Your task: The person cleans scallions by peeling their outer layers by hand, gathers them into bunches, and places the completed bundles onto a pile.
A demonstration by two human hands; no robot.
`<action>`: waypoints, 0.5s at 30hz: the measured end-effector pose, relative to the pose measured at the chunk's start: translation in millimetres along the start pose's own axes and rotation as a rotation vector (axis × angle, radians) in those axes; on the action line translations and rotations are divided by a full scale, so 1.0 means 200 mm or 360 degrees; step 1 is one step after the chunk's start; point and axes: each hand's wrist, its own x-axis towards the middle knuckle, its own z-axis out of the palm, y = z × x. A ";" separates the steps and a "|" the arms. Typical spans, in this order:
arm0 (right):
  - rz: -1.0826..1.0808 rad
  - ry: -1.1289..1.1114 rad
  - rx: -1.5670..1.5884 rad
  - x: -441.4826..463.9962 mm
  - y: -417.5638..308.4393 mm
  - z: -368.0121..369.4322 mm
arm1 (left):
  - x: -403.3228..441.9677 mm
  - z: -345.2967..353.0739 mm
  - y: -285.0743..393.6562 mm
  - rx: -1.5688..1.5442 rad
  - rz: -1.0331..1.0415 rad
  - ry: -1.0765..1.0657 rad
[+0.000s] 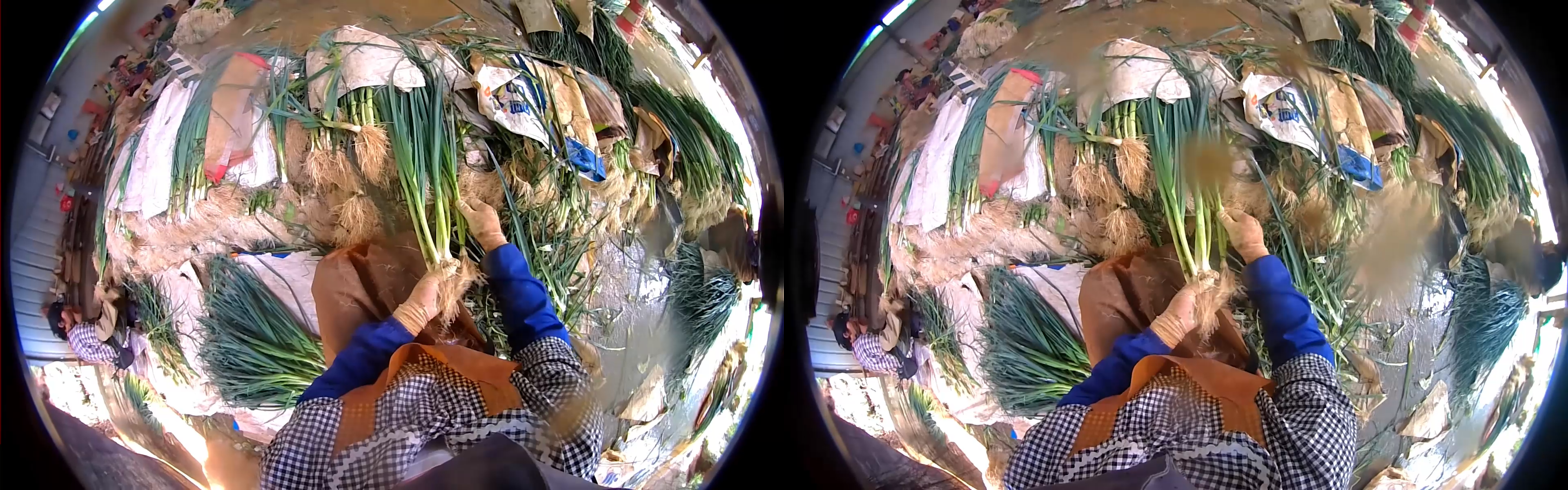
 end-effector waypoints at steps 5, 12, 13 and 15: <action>0.0182 0.0122 0.1180 -0.06 0.04 0.08 | 0.08 -0.07 -0.06 0.0025 0.0121 -0.0045; 0.0423 -0.0171 0.1345 -0.11 -0.15 -0.04 | 0.09 -0.12 -0.05 0.0118 0.0129 -0.0115; 0.0408 -0.0252 0.1316 -0.09 -0.17 -0.03 | 0.07 -0.11 -0.04 0.0071 0.0083 -0.0172; 0.0289 -0.0105 0.0533 -0.02 -0.07 0.03 | 0.03 -0.02 -0.02 0.0055 0.0133 -0.0080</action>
